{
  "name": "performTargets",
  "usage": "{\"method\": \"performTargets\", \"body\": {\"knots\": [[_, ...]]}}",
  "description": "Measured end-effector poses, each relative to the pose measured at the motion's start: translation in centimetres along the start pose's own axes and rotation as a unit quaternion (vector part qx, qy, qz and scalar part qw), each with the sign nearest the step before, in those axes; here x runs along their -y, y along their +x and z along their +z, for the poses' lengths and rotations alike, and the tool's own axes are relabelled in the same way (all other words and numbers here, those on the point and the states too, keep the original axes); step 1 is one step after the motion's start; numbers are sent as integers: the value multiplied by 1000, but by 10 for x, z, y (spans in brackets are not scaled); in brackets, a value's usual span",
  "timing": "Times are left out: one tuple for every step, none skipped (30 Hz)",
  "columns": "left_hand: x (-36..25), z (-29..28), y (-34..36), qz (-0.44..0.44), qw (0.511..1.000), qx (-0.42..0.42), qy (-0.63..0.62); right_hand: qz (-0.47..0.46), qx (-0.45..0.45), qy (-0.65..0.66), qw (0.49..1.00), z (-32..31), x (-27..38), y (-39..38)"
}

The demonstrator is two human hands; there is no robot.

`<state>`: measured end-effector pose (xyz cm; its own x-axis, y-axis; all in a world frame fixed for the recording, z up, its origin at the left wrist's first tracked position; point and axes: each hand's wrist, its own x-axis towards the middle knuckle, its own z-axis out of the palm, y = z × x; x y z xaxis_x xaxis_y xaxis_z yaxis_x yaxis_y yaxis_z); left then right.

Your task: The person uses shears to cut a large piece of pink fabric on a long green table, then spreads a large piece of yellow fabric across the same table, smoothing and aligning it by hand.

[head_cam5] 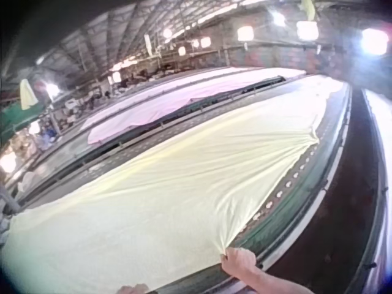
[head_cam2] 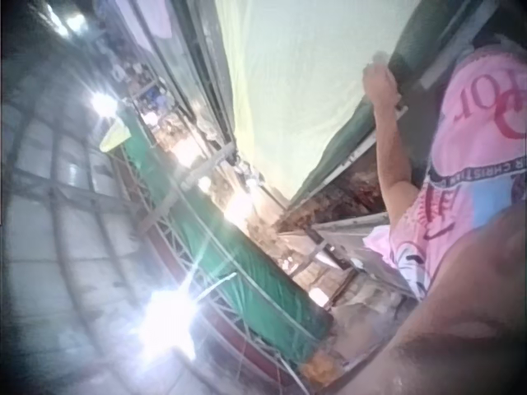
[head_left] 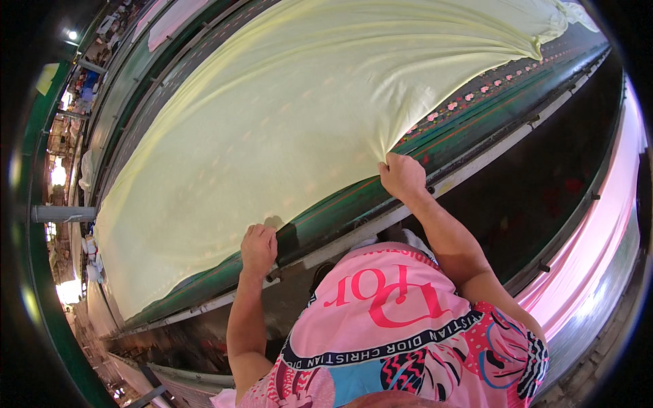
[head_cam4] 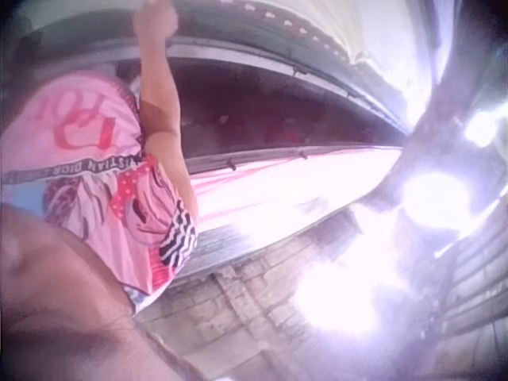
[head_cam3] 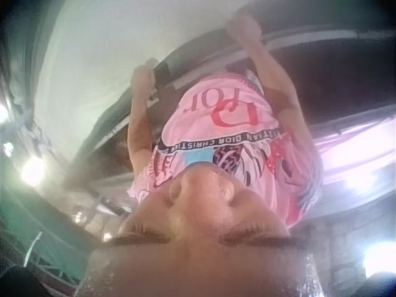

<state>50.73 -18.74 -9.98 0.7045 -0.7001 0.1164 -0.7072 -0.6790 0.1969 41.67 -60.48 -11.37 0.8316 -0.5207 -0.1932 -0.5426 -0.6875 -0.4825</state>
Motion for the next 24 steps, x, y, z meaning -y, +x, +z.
{"method": "performTargets", "body": {"knots": [[3, -2, 0, 8, 1000, 14, -6, 6, 6, -8, 1000, 5, 0, -1], [4, -2, 4, 4, 999, 29, -14, 11, 9, -24, 1000, 3, 1, -1], [7, -5, 7, 1, 999, 44, -23, 17, 12, -39, 999, 2, 2, -1], [9, -7, 12, -1, 998, 59, -31, 18, 12, -45, 999, 1, 1, -1], [8, -12, 18, -1, 995, 90, -51, 16, 13, -52, 998, 0, 2, -1], [5, -17, 26, 2, 990, 122, -71, 17, 14, -57, 998, 0, 3, 0], [3, -19, 35, 5, 984, 155, -90, 15, 14, -55, 998, -1, 4, 0], [-2, -17, 44, 42, 987, 115, -106, 12, 15, -54, 998, -2, 6, 0], [-13, -12, 55, 79, 986, 75, -125, 11, 17, -54, 998, -2, 5, -1], [-24, -5, 68, 115, 982, 35, -144, 19, 33, -55, 998, -2, 6, 0], [-34, 7, 83, 149, 977, 8, -152, 30, 47, -57, 997, -2, 8, 1], [-45, 20, 99, 181, 970, -21, -159, 39, 62, -59, 996, -2, 9, 2], [-60, 31, 115, 214, 961, -51, -167, 37, 69, -29, 997, -2, 7, 4], [-80, 39, 131, 217, 958, -60, -179, 34, 75, 1, 997, -2, 6, 6], [-101, 43, 145, 218, 955, -70, -191, 28, 81, 32, 996, -4, 6, 7], [-120, 49, 158, 197, 961, -64, -184, 29, 99, 93, 990, -11, 12, 7], [-139, 54, 170, 178, 966, -59, -176, 54, 116, 153, 980, -12, 14, 7], [-151, 57, 180, 161, 971, -52, -167, 79, 132, 216, 964, -11, 13, 7], [-157, 66, 188, 147, 976, -18, -162, 101, 147, 277, 944, -11, 9, 8], [-162, 72, 194, 134, 979, 20, -152, 95, 159, 334, 924, -8, 7, 6], [-166, 78, 198, 118, 981, 58, -142, 107, 171, 368, 908, -9, 3, 5], [-169, 83, 198, 113, 981, 37, -154, 117, 183, 400, 891, -11, -3, 4], [-172, 83, 197, 111, 980, 18, -164, 127, 193, 435, 870, -13, -9, 6], [-172, 81, 193, 105, 980, 0, -171, 134, 189, 514, 826, -15, -18, 11]]}}
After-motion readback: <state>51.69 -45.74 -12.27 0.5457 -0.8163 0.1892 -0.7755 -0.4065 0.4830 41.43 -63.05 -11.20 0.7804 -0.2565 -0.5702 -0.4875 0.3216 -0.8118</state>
